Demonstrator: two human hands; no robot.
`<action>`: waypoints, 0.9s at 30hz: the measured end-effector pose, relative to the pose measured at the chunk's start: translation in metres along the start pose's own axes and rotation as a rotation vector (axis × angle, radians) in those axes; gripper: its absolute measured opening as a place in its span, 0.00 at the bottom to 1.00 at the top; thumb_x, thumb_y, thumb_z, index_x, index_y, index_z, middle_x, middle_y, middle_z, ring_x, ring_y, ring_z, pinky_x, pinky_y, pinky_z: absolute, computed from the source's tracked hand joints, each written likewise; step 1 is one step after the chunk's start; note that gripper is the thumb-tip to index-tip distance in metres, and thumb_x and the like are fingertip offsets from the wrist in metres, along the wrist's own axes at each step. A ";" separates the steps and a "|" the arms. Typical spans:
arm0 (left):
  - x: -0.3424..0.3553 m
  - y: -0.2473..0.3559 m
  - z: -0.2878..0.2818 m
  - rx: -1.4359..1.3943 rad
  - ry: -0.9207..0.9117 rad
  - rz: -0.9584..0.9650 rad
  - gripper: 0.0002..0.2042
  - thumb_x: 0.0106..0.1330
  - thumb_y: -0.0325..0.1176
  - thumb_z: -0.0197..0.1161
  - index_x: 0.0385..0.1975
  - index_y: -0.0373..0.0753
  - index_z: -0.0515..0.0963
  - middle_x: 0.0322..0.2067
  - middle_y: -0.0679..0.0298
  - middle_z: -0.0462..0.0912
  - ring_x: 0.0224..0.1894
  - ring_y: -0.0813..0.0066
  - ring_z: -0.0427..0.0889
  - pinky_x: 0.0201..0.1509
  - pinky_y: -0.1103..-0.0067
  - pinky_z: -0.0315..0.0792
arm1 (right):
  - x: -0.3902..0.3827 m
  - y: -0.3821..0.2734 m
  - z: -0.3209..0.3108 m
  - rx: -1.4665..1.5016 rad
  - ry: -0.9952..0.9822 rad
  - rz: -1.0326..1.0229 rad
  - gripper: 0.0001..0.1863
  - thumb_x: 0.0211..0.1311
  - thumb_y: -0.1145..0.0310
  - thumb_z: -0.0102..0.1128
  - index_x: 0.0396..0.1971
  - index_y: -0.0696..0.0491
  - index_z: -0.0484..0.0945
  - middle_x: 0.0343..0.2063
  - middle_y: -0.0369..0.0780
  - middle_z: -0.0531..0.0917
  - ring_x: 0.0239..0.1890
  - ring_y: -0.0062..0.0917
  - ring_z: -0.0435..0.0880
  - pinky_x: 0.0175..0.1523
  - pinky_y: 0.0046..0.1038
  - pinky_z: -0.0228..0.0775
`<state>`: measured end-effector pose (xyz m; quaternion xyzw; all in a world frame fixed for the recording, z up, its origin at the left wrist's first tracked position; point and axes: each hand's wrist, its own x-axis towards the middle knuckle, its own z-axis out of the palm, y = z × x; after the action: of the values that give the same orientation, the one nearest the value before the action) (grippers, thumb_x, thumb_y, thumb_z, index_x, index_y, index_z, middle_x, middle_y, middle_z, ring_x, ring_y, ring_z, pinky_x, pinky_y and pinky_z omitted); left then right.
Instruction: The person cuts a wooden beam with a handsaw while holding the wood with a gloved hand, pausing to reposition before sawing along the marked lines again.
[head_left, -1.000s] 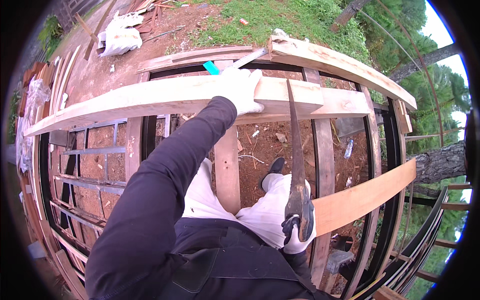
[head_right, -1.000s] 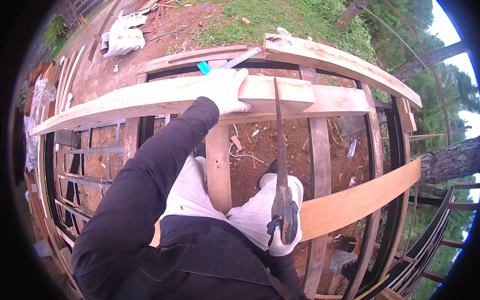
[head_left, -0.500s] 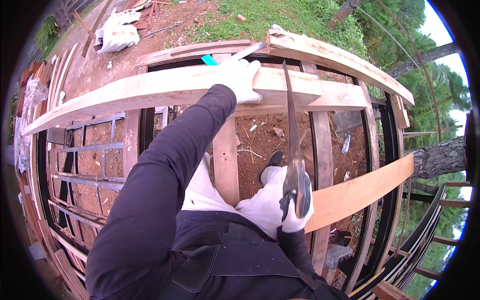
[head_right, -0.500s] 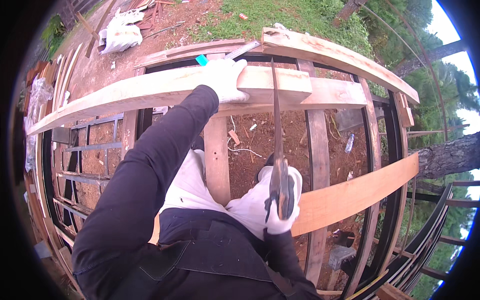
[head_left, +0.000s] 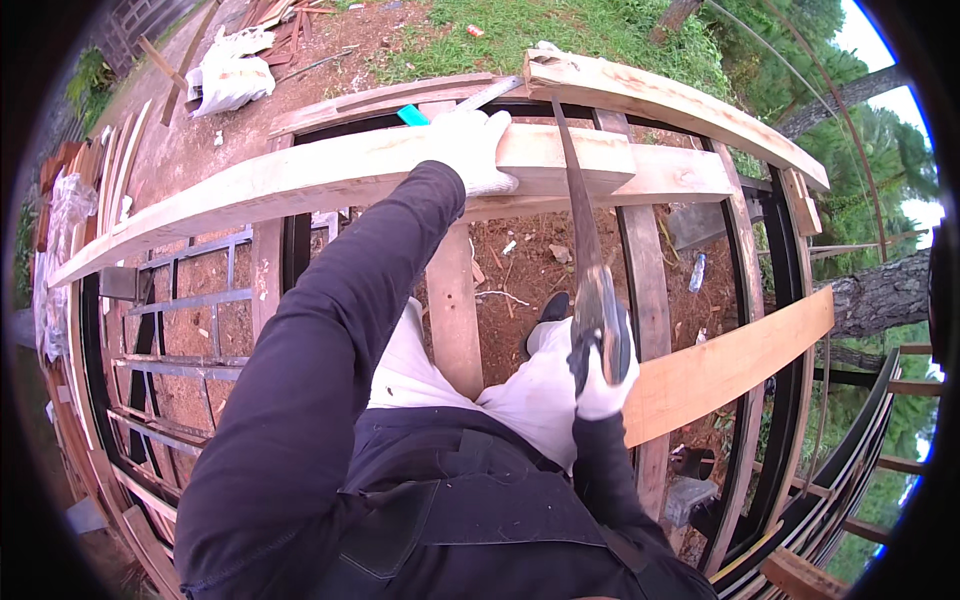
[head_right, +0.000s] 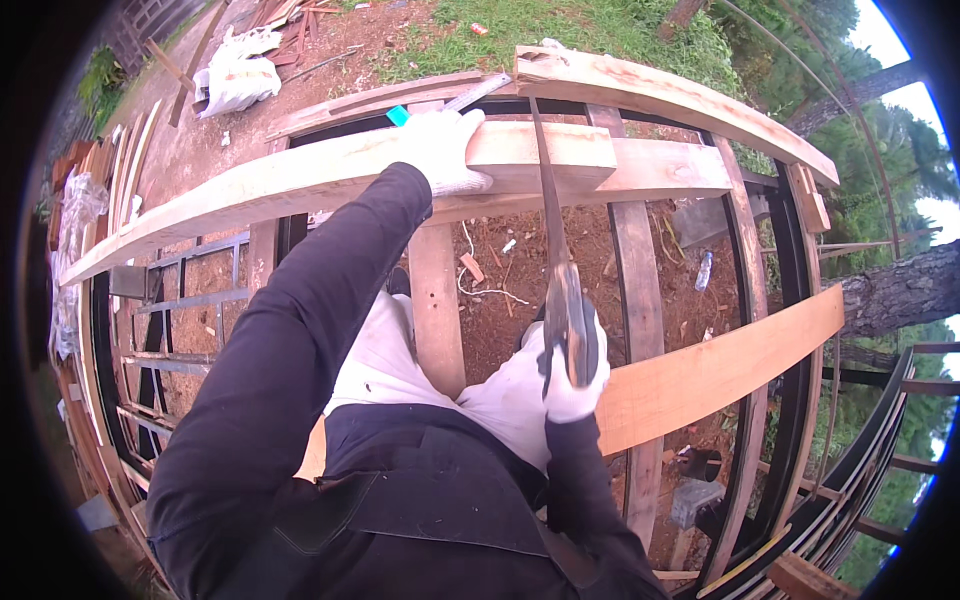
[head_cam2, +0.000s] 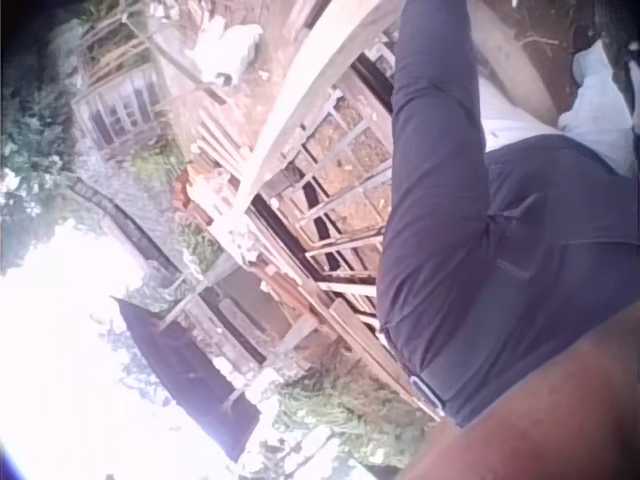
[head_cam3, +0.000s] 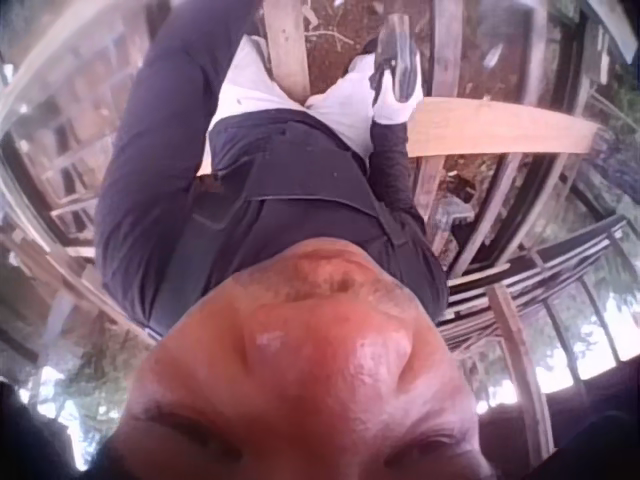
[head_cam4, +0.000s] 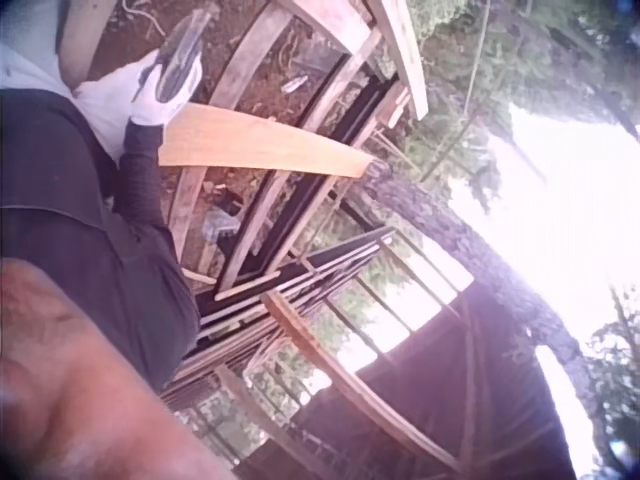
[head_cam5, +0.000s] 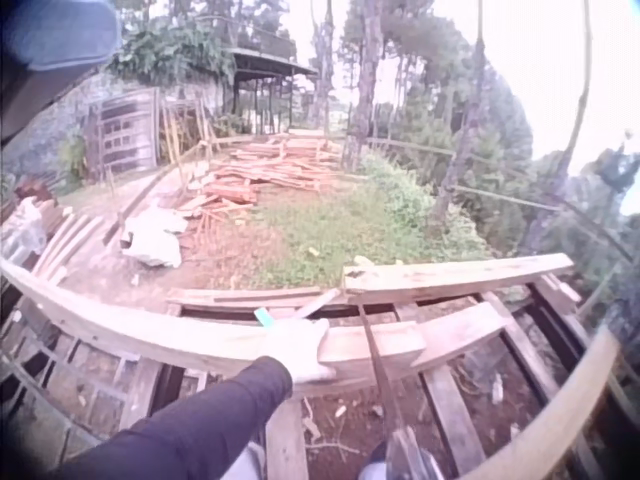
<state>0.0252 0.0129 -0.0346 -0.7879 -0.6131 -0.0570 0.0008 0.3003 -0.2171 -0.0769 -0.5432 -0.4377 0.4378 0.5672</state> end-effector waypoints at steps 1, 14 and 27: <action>0.004 0.000 0.000 0.002 -0.008 -0.004 0.46 0.47 0.64 0.72 0.65 0.42 0.72 0.54 0.52 0.82 0.56 0.53 0.81 0.59 0.60 0.74 | -0.032 -0.016 -0.016 -0.137 -0.034 -0.028 0.28 0.67 0.77 0.57 0.68 0.62 0.70 0.29 0.39 0.83 0.21 0.15 0.77 0.29 0.20 0.71; 0.006 0.004 -0.014 0.000 -0.082 -0.060 0.45 0.48 0.62 0.72 0.66 0.43 0.72 0.54 0.52 0.81 0.56 0.53 0.81 0.60 0.60 0.73 | 0.091 -0.013 0.052 -0.154 -0.024 -0.115 0.28 0.66 0.78 0.61 0.66 0.63 0.71 0.58 0.47 0.83 0.59 0.31 0.81 0.65 0.30 0.71; 0.011 0.012 -0.006 0.053 -0.015 -0.034 0.46 0.46 0.59 0.77 0.65 0.41 0.72 0.52 0.49 0.82 0.53 0.51 0.83 0.59 0.61 0.75 | 0.173 0.010 0.090 -0.278 -0.046 -0.351 0.29 0.62 0.71 0.68 0.63 0.64 0.74 0.55 0.48 0.85 0.58 0.31 0.85 0.64 0.30 0.74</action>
<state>0.0387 0.0206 -0.0268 -0.7775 -0.6277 -0.0348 0.0160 0.2532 -0.0275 -0.0806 -0.5215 -0.5945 0.2800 0.5443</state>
